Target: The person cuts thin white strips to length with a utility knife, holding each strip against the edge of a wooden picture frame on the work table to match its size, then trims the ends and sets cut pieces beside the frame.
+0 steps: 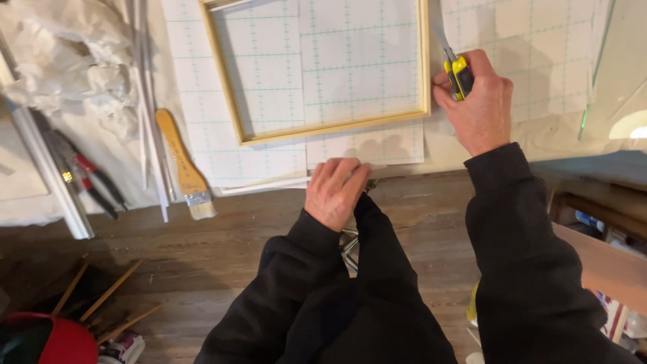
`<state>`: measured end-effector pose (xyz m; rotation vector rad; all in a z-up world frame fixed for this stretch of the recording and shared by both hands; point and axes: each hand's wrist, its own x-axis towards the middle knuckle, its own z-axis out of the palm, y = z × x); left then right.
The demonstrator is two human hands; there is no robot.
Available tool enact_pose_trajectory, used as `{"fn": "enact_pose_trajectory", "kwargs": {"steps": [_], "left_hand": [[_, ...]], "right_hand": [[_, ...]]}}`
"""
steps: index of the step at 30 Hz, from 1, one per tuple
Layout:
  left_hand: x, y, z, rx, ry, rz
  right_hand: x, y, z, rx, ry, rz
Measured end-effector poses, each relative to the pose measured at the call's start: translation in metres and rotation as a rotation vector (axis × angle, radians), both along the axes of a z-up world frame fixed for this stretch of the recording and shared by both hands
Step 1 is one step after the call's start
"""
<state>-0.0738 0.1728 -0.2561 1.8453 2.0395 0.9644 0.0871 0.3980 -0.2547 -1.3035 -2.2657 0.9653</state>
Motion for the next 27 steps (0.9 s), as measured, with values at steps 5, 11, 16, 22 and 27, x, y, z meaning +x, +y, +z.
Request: {"fn": "enact_pose_trajectory", "kwargs": {"steps": [5, 11, 16, 22, 27], "left_hand": [[0.003, -0.002, 0.077, 0.076, -0.067, 0.011], [0.007, -0.020, 0.121, 0.129, -0.096, 0.083], [-0.002, -0.059, 0.136, 0.113, -0.119, 0.175], [-0.014, -0.164, 0.128, -0.005, -0.224, 0.112], [-0.009, -0.239, 0.114, -0.123, -0.242, 0.130]], "right_hand": [[-0.005, 0.005, -0.002, 0.022, -0.026, 0.007], [0.012, -0.001, -0.005, 0.084, -0.028, -0.044], [0.087, -0.092, 0.037, -0.042, 0.333, -0.072], [0.269, -0.266, -0.070, -0.261, -0.478, -0.136], [0.297, -0.321, -0.134, -0.500, -0.425, -0.042]]}}
